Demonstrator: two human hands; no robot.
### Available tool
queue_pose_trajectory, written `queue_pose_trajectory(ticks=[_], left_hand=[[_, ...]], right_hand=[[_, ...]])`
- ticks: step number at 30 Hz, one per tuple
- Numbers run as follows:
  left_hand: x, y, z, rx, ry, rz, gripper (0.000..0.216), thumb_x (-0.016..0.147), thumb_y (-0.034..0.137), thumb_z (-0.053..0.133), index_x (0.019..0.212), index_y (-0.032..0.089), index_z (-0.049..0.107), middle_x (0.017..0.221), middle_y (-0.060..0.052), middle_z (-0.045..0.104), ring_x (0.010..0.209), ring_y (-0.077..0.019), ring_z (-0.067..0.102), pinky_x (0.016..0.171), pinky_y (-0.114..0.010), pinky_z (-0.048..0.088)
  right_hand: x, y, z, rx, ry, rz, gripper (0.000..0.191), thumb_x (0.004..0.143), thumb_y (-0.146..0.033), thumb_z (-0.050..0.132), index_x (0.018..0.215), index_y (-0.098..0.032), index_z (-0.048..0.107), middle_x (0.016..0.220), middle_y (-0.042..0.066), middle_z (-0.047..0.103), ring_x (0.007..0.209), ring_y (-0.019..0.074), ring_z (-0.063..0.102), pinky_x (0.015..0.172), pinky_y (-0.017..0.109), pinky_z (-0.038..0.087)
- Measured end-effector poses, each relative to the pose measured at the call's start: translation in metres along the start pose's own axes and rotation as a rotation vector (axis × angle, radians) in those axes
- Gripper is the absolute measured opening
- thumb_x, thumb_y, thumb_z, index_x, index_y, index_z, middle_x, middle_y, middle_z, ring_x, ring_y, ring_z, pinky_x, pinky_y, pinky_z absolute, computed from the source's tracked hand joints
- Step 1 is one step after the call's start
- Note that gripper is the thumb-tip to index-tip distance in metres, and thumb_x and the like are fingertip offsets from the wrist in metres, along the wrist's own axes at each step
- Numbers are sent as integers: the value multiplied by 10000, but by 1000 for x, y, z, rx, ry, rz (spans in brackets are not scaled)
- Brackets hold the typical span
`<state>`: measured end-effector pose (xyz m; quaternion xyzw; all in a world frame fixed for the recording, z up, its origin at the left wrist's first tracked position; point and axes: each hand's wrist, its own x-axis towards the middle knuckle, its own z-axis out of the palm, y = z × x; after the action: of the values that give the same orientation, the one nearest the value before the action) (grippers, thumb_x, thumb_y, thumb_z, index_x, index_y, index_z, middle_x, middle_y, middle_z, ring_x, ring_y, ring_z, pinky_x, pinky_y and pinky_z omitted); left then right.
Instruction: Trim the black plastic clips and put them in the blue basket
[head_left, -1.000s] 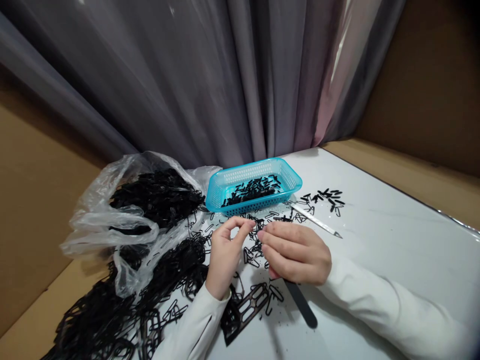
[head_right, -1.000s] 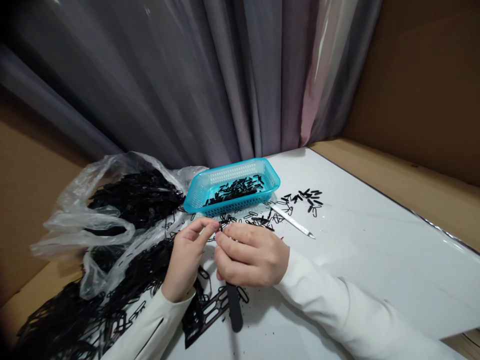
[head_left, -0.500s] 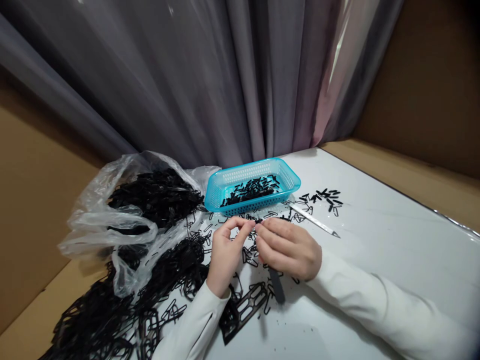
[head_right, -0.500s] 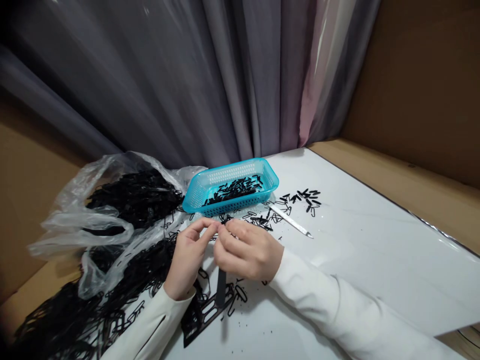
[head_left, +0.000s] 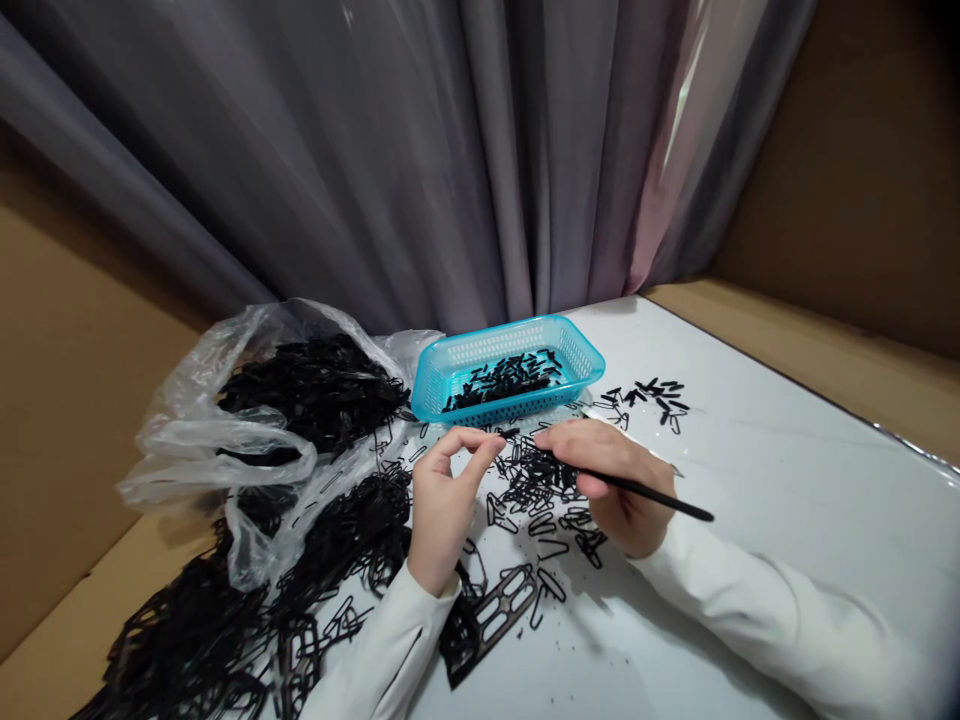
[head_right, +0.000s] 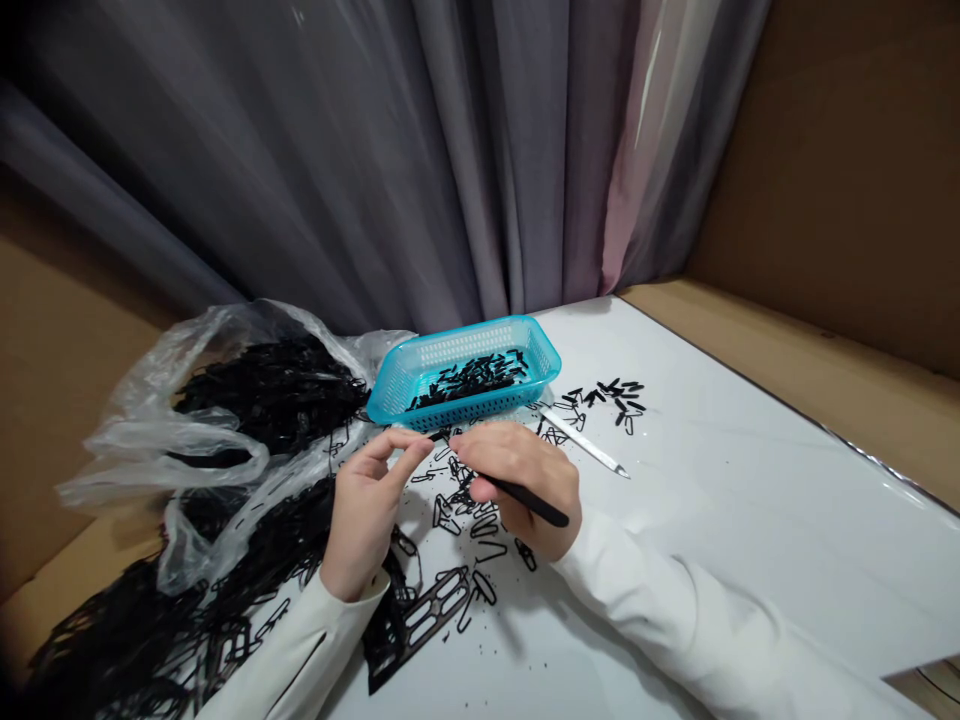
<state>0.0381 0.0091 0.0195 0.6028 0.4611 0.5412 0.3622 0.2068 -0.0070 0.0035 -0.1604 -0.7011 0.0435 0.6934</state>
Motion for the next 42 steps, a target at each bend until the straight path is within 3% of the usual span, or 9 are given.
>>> queue_pose_trajectory(ticks=[12,20,27,32,37,42], left_hand=[[0,2,0,2,-3,20,94,785,256,702,698,222,688,730,42,670,761,-130,592,775,-223,436],[-1,2,1,6,-11,26,92,787,255,698,704,218,684,737,36,675,767,-139,598,781,-234,443],[-2,3,1,10,-20,17,102,797,259,685,707,210,678,736,31,671,767,-143,601,780,-238,448],[-2,2,3,6,-40,3,98,799,252,671,714,204,674,733,27,670,763,-140,605,776,-236,460],[0,-1,6,-21,-68,-21,76,768,271,695,767,198,673,785,8,694,797,-151,638,798,-257,490],[0,-3,7,-27,-106,-24,184,704,275,748,859,189,697,884,-35,737,844,-184,671,816,-300,520]], right_hand=[[5,-1,-4,-21,-56,-40,278,964,-241,500,1201,-153,616,974,127,722,987,200,682,810,386,596],[6,-1,-4,-104,-75,-80,229,967,-260,494,1103,-138,631,936,124,725,949,198,695,777,373,617],[12,-3,-12,-211,-218,-188,251,987,-261,440,1048,-88,611,941,160,732,986,203,696,824,376,623],[10,-4,-11,-323,-241,-250,245,984,-269,452,1004,-91,619,920,147,751,994,192,699,864,362,618],[6,-4,-8,-329,-221,-228,206,968,-241,483,1005,-95,624,904,137,753,994,188,698,858,356,621],[8,-2,-10,-267,-247,-202,235,973,-229,461,987,-68,632,908,167,747,984,197,701,873,358,609]])
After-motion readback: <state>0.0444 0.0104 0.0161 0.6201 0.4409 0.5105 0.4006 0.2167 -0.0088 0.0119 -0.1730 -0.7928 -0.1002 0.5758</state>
